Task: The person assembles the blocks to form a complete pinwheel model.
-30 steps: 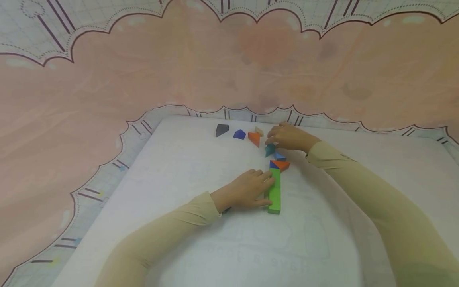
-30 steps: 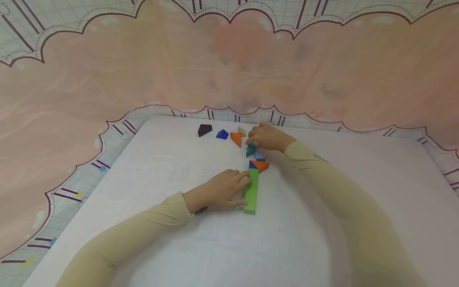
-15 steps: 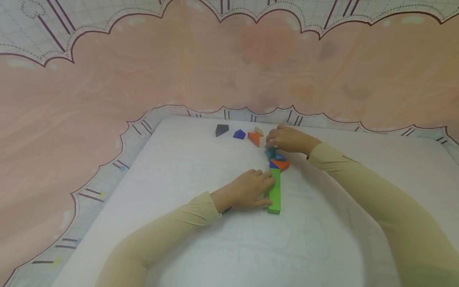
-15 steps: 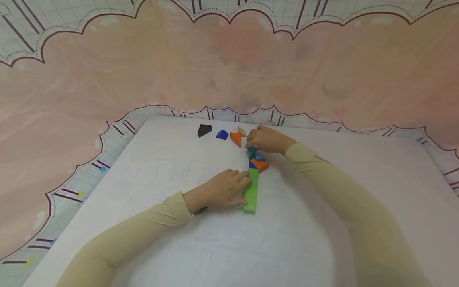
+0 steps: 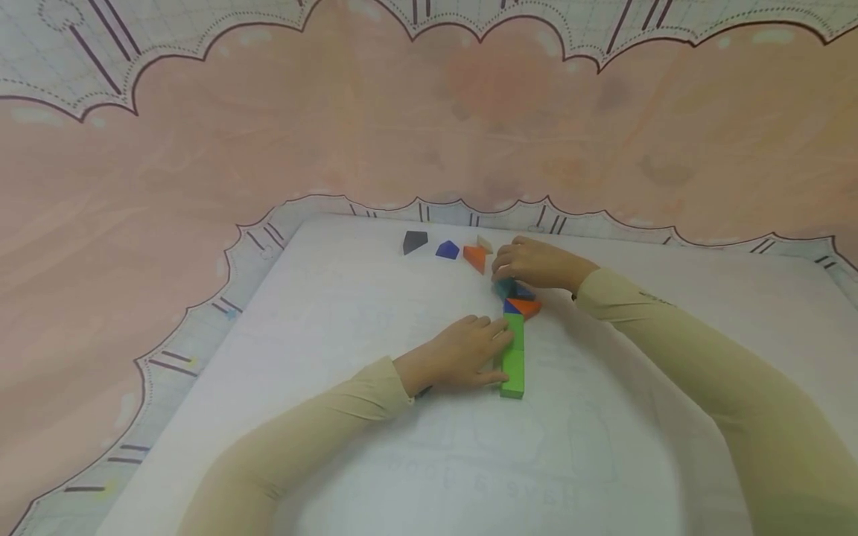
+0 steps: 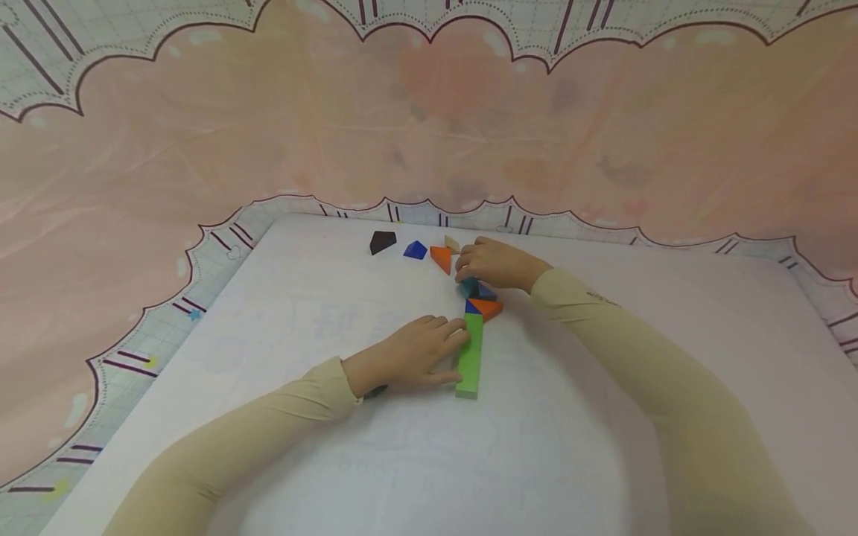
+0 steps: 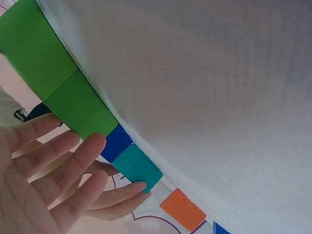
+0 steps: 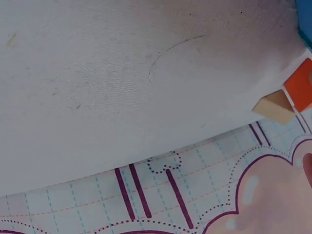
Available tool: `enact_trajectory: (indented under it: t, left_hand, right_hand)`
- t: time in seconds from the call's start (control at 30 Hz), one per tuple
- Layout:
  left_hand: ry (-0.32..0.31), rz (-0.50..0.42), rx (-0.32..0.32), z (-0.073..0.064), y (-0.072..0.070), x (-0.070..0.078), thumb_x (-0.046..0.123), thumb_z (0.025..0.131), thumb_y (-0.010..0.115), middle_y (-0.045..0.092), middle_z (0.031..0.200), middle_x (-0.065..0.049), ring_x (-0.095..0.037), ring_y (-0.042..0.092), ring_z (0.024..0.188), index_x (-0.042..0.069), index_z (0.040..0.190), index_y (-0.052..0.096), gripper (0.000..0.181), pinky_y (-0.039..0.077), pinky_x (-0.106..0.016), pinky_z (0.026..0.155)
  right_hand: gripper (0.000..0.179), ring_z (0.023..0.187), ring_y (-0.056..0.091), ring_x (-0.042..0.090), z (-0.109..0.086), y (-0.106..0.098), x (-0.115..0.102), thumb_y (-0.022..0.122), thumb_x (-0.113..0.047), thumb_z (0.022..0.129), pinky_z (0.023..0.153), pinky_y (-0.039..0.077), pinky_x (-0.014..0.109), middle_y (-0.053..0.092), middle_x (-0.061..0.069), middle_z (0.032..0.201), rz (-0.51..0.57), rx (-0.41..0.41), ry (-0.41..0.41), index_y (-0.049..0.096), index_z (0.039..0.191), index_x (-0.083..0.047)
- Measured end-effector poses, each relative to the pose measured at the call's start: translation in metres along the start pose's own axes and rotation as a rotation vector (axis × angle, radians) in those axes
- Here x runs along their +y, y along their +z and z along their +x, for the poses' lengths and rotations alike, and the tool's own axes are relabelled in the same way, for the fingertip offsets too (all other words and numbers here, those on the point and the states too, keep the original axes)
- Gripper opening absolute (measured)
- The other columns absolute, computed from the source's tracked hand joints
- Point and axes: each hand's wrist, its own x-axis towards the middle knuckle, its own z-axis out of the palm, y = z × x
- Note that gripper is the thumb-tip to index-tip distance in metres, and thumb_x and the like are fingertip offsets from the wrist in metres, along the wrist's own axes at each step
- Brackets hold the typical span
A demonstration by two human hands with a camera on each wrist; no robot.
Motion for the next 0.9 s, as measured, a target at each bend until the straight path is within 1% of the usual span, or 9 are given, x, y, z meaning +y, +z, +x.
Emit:
enact_trajectory:
  t: [0.1,0.2,0.3,0.37,0.43,0.53,0.7,0.8,0.9]
  left_hand:
    - [-0.002,0.0,0.002,0.0,0.0,0.0,0.056,0.091,0.048,0.049,0.134,-0.006,-0.018,0.054,0.11,0.012,0.131,0.044,0.06,0.044,-0.032,0.095]
    - [-0.006,-0.009,-0.001,0.0,0.0,-0.001,0.056,0.091,0.048,0.048,0.135,-0.006,-0.018,0.054,0.112,0.012,0.132,0.044,0.061,0.044,-0.033,0.097]
    - [-0.008,-0.016,-0.007,0.0,0.001,-0.001,0.056,0.091,0.048,0.048,0.137,-0.006,-0.018,0.053,0.114,0.012,0.133,0.043,0.062,0.043,-0.033,0.099]
    - [-0.009,-0.018,-0.006,0.0,0.0,-0.001,0.056,0.091,0.048,0.048,0.137,-0.006,-0.018,0.053,0.114,0.012,0.133,0.043,0.062,0.043,-0.033,0.098]
    - [-0.009,-0.02,-0.004,0.0,0.001,-0.001,0.056,0.091,0.048,0.048,0.136,-0.006,-0.018,0.053,0.112,0.012,0.132,0.044,0.061,0.044,-0.033,0.097]
    - [-0.009,-0.018,0.002,-0.001,0.0,-0.001,0.056,0.091,0.049,0.049,0.135,-0.006,-0.017,0.054,0.111,0.012,0.131,0.045,0.059,0.045,-0.032,0.096]
    - [-0.013,-0.016,0.0,-0.002,0.0,-0.001,0.056,0.09,0.049,0.049,0.136,-0.006,-0.018,0.054,0.113,0.012,0.131,0.045,0.06,0.044,-0.033,0.096]
    - [-0.018,-0.033,-0.012,-0.002,0.0,-0.001,0.056,0.091,0.049,0.047,0.138,-0.007,-0.019,0.053,0.117,0.012,0.134,0.044,0.062,0.043,-0.033,0.099]
    - [-0.019,-0.041,-0.019,-0.001,0.0,0.0,0.055,0.091,0.049,0.046,0.14,-0.008,-0.02,0.052,0.119,0.012,0.135,0.043,0.063,0.042,-0.034,0.101]
  right_hand:
    - [0.031,0.107,0.062,0.025,0.0,0.0,0.0,0.069,-0.003,0.082,0.095,0.047,0.045,0.069,0.003,0.111,0.004,-0.009,0.009,0.069,0.109,-0.017]
    - [0.033,0.109,0.061,0.027,-0.004,-0.001,0.0,0.068,-0.003,0.082,0.096,0.046,0.047,0.068,0.005,0.113,0.01,-0.021,0.057,0.067,0.113,-0.016]
    - [0.034,0.108,0.061,0.027,-0.012,-0.004,-0.001,0.071,-0.003,0.08,0.096,0.046,0.048,0.069,0.007,0.112,-0.002,-0.001,0.103,0.067,0.112,-0.014]
    - [0.031,0.104,0.062,0.027,-0.019,-0.005,-0.002,0.074,-0.004,0.077,0.094,0.047,0.047,0.07,0.007,0.107,-0.001,0.034,0.107,0.069,0.107,-0.012]
    - [0.025,0.099,0.062,0.026,-0.025,-0.005,-0.004,0.075,-0.007,0.077,0.091,0.048,0.045,0.07,0.007,0.101,0.005,0.066,0.094,0.07,0.101,-0.011]
    - [0.02,0.092,0.062,0.025,-0.031,-0.003,-0.008,0.076,-0.013,0.076,0.086,0.048,0.044,0.071,0.005,0.094,0.035,0.093,0.084,0.071,0.095,-0.01]
    - [0.019,0.087,0.06,0.024,-0.033,0.002,-0.009,0.077,-0.019,0.075,0.084,0.047,0.044,0.07,0.004,0.088,0.041,0.077,0.135,0.071,0.091,-0.009]
    - [0.016,0.086,0.06,0.023,-0.034,0.005,-0.008,0.077,-0.016,0.075,0.084,0.047,0.044,0.07,0.004,0.087,0.038,0.077,0.164,0.07,0.088,-0.01]
    - [0.015,0.084,0.061,0.023,-0.035,0.006,-0.008,0.077,-0.012,0.073,0.083,0.048,0.043,0.07,0.005,0.085,0.039,0.084,0.162,0.068,0.086,-0.01]
